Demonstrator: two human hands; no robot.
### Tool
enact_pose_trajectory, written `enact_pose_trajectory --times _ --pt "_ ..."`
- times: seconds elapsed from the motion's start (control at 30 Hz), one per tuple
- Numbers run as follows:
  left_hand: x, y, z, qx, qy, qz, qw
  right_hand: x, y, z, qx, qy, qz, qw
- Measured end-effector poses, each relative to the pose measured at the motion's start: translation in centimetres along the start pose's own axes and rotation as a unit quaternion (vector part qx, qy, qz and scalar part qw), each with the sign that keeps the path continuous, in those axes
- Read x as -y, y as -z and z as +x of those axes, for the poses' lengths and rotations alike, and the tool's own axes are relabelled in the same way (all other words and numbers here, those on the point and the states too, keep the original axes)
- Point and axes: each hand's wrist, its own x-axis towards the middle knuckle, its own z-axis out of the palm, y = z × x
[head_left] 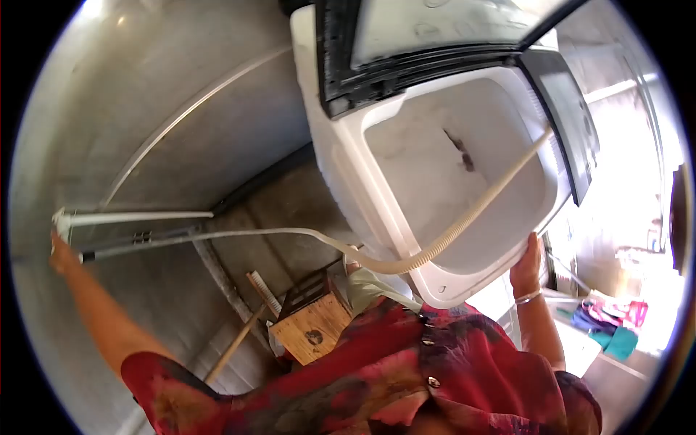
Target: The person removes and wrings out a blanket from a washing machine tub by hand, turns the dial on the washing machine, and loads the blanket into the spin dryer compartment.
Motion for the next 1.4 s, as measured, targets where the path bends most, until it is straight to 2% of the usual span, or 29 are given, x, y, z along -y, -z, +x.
enact_pose_trajectory --times 0.03,0.07,0.1,0.13,0.17,0.2,0.23,0.27,0.3,0.33,0.37,0.4,0.47,0.5,0.57,0.63,0.7,0.73,0.8,0.83,0.87,0.9,1.0,1.07,1.17,1.23,1.3,1.37,1.4 --pt "-0.1 0.9 -1.3 -0.055 0.081 0.099 0.990 0.8 -0.5 0.2 -0.014 -0.003 -0.003 1.000" --pt "6.9 -2.5 8.5 -0.069 -0.071 0.188 0.977 1.9 -1.4 0.4 -0.058 -0.082 0.130 0.986" --pt "8.1 -2.2 9.0 -0.077 -0.091 0.174 0.977 2.5 -1.9 0.2 -0.101 -0.155 0.260 0.948" --pt "8.8 -2.0 9.1 -0.086 -0.110 0.159 0.977 1.3 -0.6 0.0 -0.002 0.022 -0.063 0.998" --pt "11.8 -1.5 10.8 -0.105 -0.278 0.247 0.922 0.4 0.2 0.0 -0.007 0.018 -0.064 0.998" --pt "15.2 -1.5 13.1 -0.126 -0.435 0.322 0.831 1.4 -0.7 0.1 -0.033 -0.048 0.064 0.996" --pt "18.4 -1.5 14.1 -0.067 -0.396 0.058 0.914 2.1 -1.3 0.0 -0.059 -0.113 0.190 0.973" --pt "20.3 -1.7 14.6 0.002 -0.324 -0.206 0.923 2.2 -1.5 -0.1 -0.065 -0.118 0.189 0.973" --pt "18.5 -1.2 12.4 0.007 -0.327 -0.206 0.922 2.3 -1.7 -0.1 -0.080 -0.141 0.204 0.965" --pt "15.1 0.4 7.5 0.042 -0.158 -0.327 0.931 2.6 -2.0 0.1 -0.094 -0.161 0.219 0.958" --pt "13.2 1.4 4.5 0.075 0.019 -0.431 0.899 2.8 -2.4 -0.1 -0.099 -0.162 0.218 0.957" --pt "13.3 1.2 3.9 0.079 0.018 -0.432 0.898 3.1 -2.8 -0.2 -0.110 -0.161 0.213 0.957" --pt "14.2 0.0 2.5 -0.061 -0.091 -0.128 0.986 2.3 -2.0 0.2 -0.091 -0.127 0.185 0.970" --pt "15.8 -1.4 2.6 -0.068 -0.108 -0.104 0.986 2.1 -1.9 0.1 -0.071 -0.112 0.182 0.974" --pt "20.4 -5.5 0.6 0.061 -0.081 -0.103 0.990 2.2 -2.0 0.1 -0.084 -0.135 0.188 0.969" --pt "25.6 -9.8 -6.0 0.272 -0.041 -0.059 0.960 2.4 -2.2 0.0 -0.098 -0.147 0.167 0.970" --pt "30.5 -13.0 -16.9 0.542 -0.016 0.017 0.840 4.3 -1.6 -0.5 -0.022 -0.170 0.125 0.977" --pt "32.0 -13.0 -22.7 0.672 0.013 0.054 0.738 4.2 -1.3 -0.9 -0.011 -0.162 0.194 0.968" --pt "31.9 -10.3 -36.0 0.768 0.111 -0.048 0.629 3.0 0.2 -2.0 0.029 -0.157 0.283 0.946" --pt "31.8 -9.9 -40.8 0.796 0.062 0.044 0.601 0.1 1.2 -3.1 0.021 -0.188 0.312 0.931" --pt "31.5 -9.5 -44.6 0.837 -0.282 0.082 0.462 -0.6 2.0 -4.5 0.036 -0.211 0.295 0.931" --pt "28.5 -7.0 -49.2 0.807 -0.377 0.166 0.422 -1.4 2.8 -6.0 0.051 -0.235 0.279 0.930" --pt "28.5 -6.3 -57.0 0.781 -0.446 0.110 0.423 -7.7 6.4 -11.3 0.032 -0.321 0.235 0.917" --pt "25.5 -3.9 -61.2 0.801 -0.311 0.100 0.502 -12.5 9.7 -15.6 0.015 -0.357 0.195 0.913" --pt "24.1 -3.9 -64.6 0.733 -0.408 0.067 0.540 -20.8 15.2 -23.6 0.003 -0.333 0.101 0.938" --pt "23.6 -2.9 -66.9 0.688 -0.461 0.123 0.547 -25.6 19.1 -29.5 -0.059 -0.292 -0.045 0.954" --pt "23.3 -1.7 -69.8 0.686 -0.486 0.143 0.522 -27.7 23.6 -34.7 -0.100 -0.329 -0.070 0.936" --pt "21.9 0.6 -74.5 0.653 -0.591 0.292 0.373 -30.0 27.2 -39.6 -0.144 -0.373 -0.125 0.908" --pt "22.6 -0.3 -76.4 0.622 -0.657 0.267 0.332 -30.4 28.6 -41.6 -0.176 -0.396 -0.130 0.892"
